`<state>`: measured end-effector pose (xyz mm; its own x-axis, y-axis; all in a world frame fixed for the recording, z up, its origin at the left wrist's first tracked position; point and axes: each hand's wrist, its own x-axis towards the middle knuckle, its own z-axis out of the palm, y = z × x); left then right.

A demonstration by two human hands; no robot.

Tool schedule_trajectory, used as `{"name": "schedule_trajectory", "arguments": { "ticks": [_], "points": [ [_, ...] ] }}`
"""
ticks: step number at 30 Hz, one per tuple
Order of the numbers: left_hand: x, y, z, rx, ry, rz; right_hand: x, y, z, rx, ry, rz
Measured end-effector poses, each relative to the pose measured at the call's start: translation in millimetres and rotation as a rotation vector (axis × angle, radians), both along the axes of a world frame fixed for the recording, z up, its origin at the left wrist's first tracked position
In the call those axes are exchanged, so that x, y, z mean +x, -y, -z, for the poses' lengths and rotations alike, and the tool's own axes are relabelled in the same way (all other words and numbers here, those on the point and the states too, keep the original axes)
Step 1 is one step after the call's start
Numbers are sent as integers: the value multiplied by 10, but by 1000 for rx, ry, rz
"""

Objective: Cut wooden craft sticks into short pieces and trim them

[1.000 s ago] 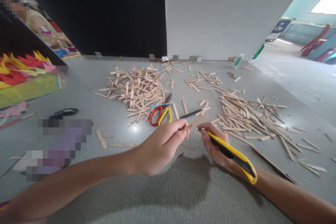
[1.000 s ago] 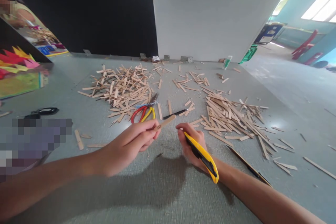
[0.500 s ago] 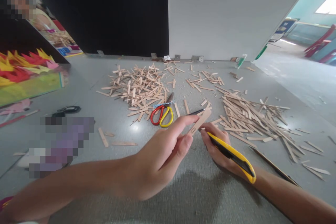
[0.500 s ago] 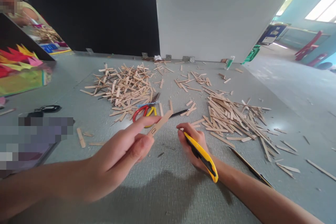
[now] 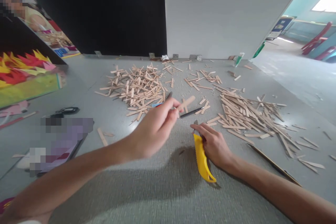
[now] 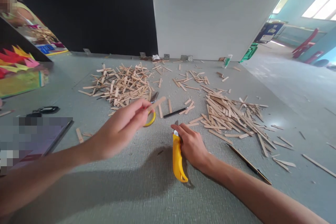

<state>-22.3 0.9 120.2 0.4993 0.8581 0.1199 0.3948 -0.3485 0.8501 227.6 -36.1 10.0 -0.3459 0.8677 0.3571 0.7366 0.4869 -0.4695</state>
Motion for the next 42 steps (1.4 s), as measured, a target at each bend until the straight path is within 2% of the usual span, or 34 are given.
{"name": "schedule_trajectory", "arguments": {
  "ticks": [3, 5, 7, 12, 15, 18, 21, 22, 24, 28, 30, 33, 35, 37, 40, 42],
  "points": [
    [-40, -312, 68, 44, -224, -82, 2, -9, -1, -19, 8, 72],
    [-42, -443, 148, 85, -322, -155, -9, -24, -7, -29, -4, 101],
    [-25, -480, 216, 61, -332, -119, -25, -41, -6, -31, -25, 116],
    [33, -360, 256, -141, -257, 39, -41, -69, -29, 2, -62, 154],
    [88, -272, 303, -140, -201, 90, 35, -69, -142, 10, 62, 218],
    [191, -125, 438, -141, -70, 316, 202, -64, -326, -98, 284, 302],
    [295, 52, 596, -68, -58, 476, 369, -55, -484, -149, 333, 345],
    [318, 93, 633, -62, -70, 492, 395, -48, -516, -155, 327, 345],
    [341, 124, 664, -66, -7, 422, 370, -24, -551, -174, 316, 318],
    [316, 48, 583, -177, 235, 82, 61, 74, -531, -300, 262, 221],
    [287, 30, 496, -214, 300, 23, -96, 124, -498, -381, 274, 198],
    [234, 95, 333, -186, 358, 29, -162, 161, -472, -422, 274, 130],
    [200, 171, 226, -143, 403, 24, -102, 169, -508, -381, 207, 107],
    [171, 237, 149, -112, 422, 14, -17, 194, -614, -265, 84, 134],
    [145, 298, 119, -122, 429, 19, 63, 315, -879, -57, -68, 238],
    [143, 326, 144, -141, 434, 35, 69, 439, -1057, 2, -118, 212]
  ]
}}
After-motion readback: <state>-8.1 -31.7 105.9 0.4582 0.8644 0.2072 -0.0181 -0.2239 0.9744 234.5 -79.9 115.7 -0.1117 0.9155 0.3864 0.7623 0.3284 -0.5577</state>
